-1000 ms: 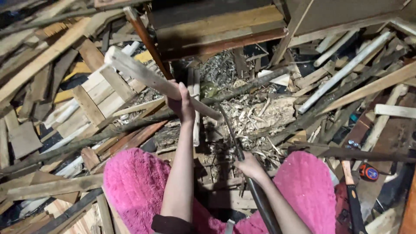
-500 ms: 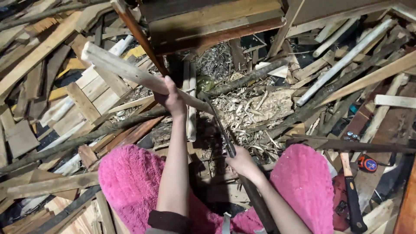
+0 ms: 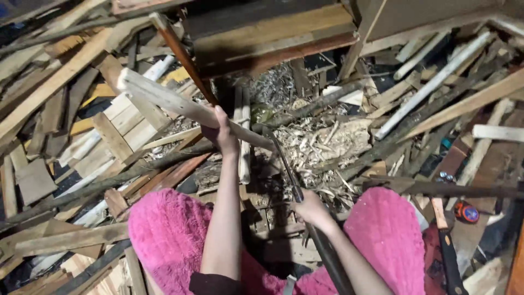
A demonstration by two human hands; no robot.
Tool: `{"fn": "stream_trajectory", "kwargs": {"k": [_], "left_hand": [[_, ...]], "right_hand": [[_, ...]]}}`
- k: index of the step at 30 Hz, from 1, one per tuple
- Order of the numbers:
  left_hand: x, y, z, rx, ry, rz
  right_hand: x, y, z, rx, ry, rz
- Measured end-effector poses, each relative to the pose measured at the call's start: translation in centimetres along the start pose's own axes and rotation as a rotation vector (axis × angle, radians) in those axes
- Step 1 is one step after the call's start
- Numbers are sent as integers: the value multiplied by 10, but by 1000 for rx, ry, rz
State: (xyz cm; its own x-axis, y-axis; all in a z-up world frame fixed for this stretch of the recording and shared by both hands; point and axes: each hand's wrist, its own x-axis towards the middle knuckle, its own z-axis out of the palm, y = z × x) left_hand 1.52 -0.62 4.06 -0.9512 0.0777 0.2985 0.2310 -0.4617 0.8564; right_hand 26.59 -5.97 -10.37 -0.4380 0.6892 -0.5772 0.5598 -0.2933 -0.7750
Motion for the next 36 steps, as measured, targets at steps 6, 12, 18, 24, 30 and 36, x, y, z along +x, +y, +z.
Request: {"fn": "stream_trajectory", "kwargs": {"k": [6, 12, 18, 24, 30, 36], "left_hand": [[9, -37, -8, -18, -2, 45], [14, -43, -5, -11, -43, 82], [11, -39, 0, 3, -55, 115], [11, -24, 4, 35, -17, 104], [25, -53, -1, 3, 124, 89], [20, -43, 6, 59, 80, 83]], "right_hand": [[-53, -41, 4, -348, 39, -67], [-56, -56, -2, -412, 38, 26], [47, 39, 9, -406, 93, 104], [-53, -72, -6, -313, 12, -1], [59, 59, -1, -367, 54, 52], [6, 3, -1, -335, 63, 102]]}}
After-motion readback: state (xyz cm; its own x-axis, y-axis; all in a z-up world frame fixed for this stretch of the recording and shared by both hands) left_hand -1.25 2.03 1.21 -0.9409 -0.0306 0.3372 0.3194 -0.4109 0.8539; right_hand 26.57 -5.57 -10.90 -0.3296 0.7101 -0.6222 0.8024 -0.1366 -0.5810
